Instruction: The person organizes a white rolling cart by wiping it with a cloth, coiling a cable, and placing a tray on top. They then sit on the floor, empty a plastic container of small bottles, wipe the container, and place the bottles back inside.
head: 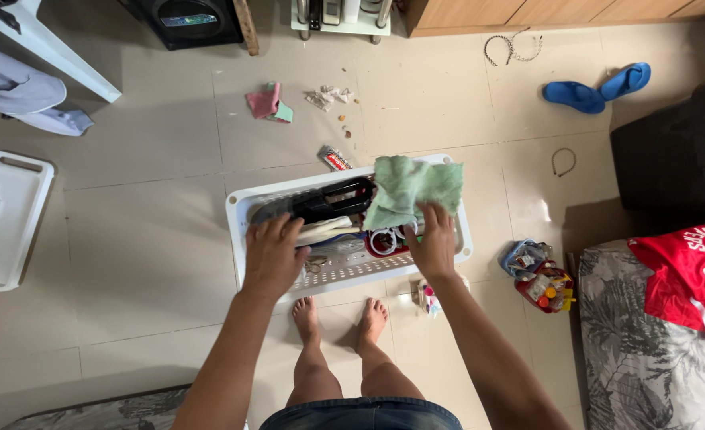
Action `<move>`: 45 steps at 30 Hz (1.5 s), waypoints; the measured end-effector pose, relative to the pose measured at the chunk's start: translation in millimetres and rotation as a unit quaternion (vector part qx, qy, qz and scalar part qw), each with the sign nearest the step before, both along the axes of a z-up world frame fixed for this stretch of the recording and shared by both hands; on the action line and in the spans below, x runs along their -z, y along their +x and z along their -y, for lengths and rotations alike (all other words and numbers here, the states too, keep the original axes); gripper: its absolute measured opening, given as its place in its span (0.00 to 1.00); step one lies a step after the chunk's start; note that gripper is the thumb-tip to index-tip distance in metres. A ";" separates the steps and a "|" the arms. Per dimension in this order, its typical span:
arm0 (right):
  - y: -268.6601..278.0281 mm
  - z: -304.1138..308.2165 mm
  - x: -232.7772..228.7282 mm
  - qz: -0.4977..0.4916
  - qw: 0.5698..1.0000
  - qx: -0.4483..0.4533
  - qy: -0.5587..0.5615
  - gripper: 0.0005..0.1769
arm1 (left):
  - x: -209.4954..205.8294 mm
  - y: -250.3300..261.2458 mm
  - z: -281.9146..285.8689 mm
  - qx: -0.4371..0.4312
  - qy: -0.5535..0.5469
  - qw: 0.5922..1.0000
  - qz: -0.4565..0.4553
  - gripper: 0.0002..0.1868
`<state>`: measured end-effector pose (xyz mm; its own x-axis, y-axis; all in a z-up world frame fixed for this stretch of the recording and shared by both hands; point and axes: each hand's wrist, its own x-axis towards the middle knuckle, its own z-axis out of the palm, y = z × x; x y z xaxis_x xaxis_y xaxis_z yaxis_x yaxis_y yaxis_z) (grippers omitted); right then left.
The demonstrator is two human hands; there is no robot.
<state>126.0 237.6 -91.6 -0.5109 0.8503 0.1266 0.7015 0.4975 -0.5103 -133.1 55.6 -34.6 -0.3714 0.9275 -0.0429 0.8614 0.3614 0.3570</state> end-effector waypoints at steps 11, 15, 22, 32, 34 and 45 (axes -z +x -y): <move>5.3 -58.6 9.8 -0.151 0.986 0.053 -0.046 0.06 | 13.9 81.3 15.3 -0.096 0.097 0.933 0.333 0.23; 62.5 -26.5 13.6 -0.437 0.848 0.017 -0.299 0.07 | 4.8 94.3 -4.8 -0.259 0.138 0.695 0.656 0.28; 21.7 99.7 36.6 -0.396 0.797 0.030 -0.455 0.28 | 1.8 158.1 -31.8 -0.005 0.262 0.782 0.565 0.29; 52.1 134.1 -105.6 -0.342 0.781 -0.117 -0.509 0.42 | 9.7 122.3 -43.7 -0.062 0.338 0.761 0.550 0.23; 71.6 132.5 -111.0 -0.236 0.835 -0.176 -0.464 0.44 | -21.3 100.9 -55.6 -0.110 0.357 0.808 0.455 0.24; 86.2 156.5 -16.8 -0.656 0.359 0.135 -0.650 0.44 | -35.3 232.7 -8.1 0.226 0.206 0.932 0.195 0.26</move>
